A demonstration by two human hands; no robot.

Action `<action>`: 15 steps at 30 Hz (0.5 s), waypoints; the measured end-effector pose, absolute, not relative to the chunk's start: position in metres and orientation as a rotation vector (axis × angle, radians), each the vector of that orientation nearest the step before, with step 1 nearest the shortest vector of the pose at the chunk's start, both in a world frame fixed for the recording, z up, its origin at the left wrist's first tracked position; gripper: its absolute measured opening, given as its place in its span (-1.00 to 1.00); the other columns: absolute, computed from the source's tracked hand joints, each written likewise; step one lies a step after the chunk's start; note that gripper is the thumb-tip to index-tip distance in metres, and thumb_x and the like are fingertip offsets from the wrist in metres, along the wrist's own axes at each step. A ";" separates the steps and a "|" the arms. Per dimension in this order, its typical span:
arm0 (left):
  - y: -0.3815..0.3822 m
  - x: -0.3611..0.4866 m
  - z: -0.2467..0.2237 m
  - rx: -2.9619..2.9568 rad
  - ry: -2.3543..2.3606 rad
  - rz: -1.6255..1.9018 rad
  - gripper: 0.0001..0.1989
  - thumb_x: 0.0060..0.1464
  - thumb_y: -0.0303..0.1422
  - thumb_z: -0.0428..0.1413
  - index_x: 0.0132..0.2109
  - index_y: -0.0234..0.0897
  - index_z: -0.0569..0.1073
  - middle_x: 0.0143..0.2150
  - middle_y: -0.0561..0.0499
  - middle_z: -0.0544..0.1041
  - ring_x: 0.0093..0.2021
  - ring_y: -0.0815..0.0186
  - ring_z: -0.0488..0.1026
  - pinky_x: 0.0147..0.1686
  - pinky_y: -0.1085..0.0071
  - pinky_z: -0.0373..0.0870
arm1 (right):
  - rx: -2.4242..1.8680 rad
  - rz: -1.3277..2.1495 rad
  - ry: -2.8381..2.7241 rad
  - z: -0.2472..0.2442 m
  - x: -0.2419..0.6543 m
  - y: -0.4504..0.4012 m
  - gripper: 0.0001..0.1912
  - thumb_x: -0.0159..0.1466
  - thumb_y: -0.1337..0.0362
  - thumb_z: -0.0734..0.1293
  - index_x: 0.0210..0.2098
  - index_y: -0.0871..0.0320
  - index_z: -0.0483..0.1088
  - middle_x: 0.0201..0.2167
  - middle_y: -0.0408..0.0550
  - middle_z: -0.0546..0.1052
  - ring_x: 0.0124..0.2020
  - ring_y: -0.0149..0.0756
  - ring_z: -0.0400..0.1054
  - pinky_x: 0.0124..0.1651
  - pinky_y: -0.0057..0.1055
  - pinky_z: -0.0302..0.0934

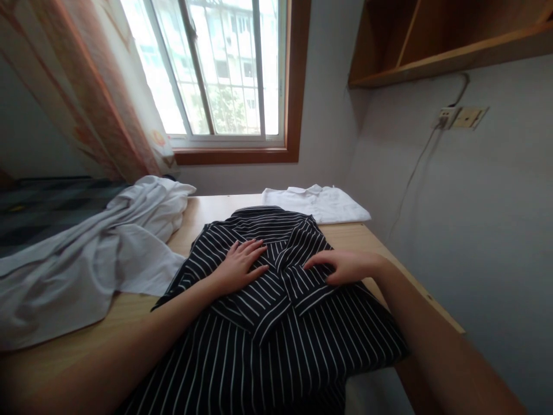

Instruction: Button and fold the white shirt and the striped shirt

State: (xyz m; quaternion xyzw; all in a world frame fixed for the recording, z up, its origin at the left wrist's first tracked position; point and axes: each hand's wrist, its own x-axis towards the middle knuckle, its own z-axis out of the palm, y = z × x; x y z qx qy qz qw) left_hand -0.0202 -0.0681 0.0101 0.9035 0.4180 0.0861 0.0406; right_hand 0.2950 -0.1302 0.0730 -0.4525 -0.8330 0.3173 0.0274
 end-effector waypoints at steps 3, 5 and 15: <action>-0.068 -0.020 0.010 2.783 1.269 0.277 -0.39 0.27 0.06 -0.11 0.32 -0.15 0.26 0.42 -0.08 0.16 0.42 0.04 0.01 0.37 -0.10 -0.23 | -1.339 1.058 -2.583 0.071 0.301 -0.152 -0.20 0.13 0.19 0.44 0.34 -0.04 0.18 0.33 -0.08 0.24 0.33 -0.02 0.11 0.37 -0.13 -0.02; -0.068 -0.020 0.009 2.783 1.273 0.277 -0.39 0.27 0.06 -0.11 0.32 -0.15 0.26 0.42 -0.08 0.16 0.42 0.04 0.02 0.37 -0.10 -0.22 | -1.380 0.936 -2.568 0.062 0.298 -0.161 -0.25 0.13 0.17 0.46 0.30 -0.08 0.25 0.36 -0.06 0.20 0.33 0.01 0.09 0.36 -0.08 -0.02; -0.065 -0.021 0.006 2.754 1.251 0.399 -0.44 0.23 0.00 0.01 0.26 -0.18 0.35 0.38 -0.09 0.24 0.41 0.00 0.02 0.36 -0.14 -0.19 | -1.248 0.345 -2.355 0.051 0.262 -0.166 -0.83 0.25 0.36 0.26 -0.28 0.14 0.51 -0.19 0.00 0.54 -0.15 -0.22 0.40 -0.03 -0.20 0.25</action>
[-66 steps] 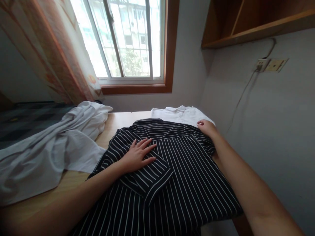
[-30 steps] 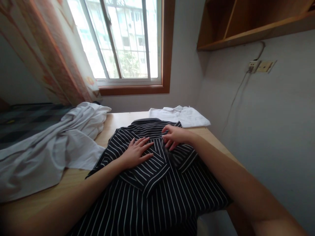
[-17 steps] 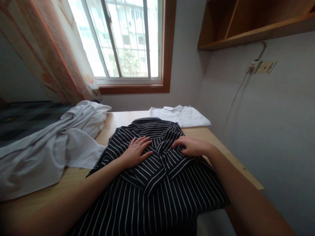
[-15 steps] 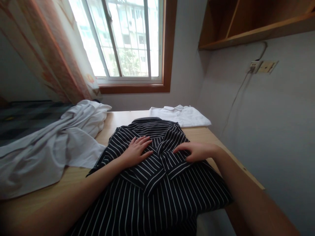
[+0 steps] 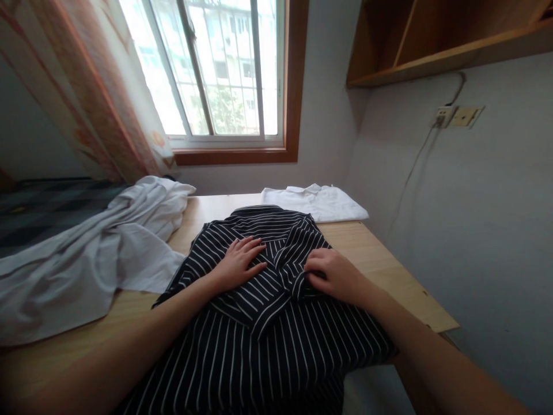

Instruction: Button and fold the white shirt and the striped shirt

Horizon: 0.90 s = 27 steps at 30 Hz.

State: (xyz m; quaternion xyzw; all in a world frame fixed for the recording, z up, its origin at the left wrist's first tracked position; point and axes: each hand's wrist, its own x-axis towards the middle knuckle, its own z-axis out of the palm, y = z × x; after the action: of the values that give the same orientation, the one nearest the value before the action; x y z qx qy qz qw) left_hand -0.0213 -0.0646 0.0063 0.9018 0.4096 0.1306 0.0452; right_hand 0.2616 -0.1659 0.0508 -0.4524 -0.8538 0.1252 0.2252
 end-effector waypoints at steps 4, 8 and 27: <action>-0.064 -0.023 0.019 2.659 1.204 0.676 -0.63 0.22 -0.13 0.05 0.06 -0.18 0.51 0.20 -0.08 0.46 0.27 0.07 0.25 0.29 0.01 0.08 | -1.314 0.642 -2.020 0.067 0.242 -0.157 -0.83 0.29 0.27 0.22 -0.36 0.14 0.42 -0.45 -0.13 0.45 -0.40 -0.36 0.32 -0.31 -0.40 0.24; -0.063 -0.028 0.036 2.267 1.280 0.729 -0.56 0.24 -0.04 -0.08 -0.15 -0.24 0.56 -0.19 -0.08 0.61 -0.14 0.16 0.49 -0.04 0.22 0.37 | -1.141 1.272 -1.547 0.066 0.206 -0.151 -0.75 0.31 0.10 0.23 -0.21 0.14 0.41 -0.43 -0.14 0.44 -0.46 -0.40 0.33 -0.44 -0.47 0.29; -0.087 -0.025 0.052 2.454 1.659 0.065 -0.45 0.23 0.05 -0.18 -0.39 -0.22 0.51 -0.31 -0.11 0.58 -0.26 0.11 0.51 -0.32 0.29 0.30 | -2.078 0.050 -1.872 0.035 0.272 -0.073 -0.62 0.40 0.19 0.16 0.08 0.28 0.39 0.04 0.26 0.50 0.06 -0.06 0.39 0.05 -0.30 0.19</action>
State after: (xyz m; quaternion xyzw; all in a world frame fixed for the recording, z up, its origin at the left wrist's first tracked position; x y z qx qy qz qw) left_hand -0.0251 -0.0871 0.0523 0.8250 0.5577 0.0220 0.0891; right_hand 0.2723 -0.0732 0.0347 -0.7319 -0.6593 0.0176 0.1712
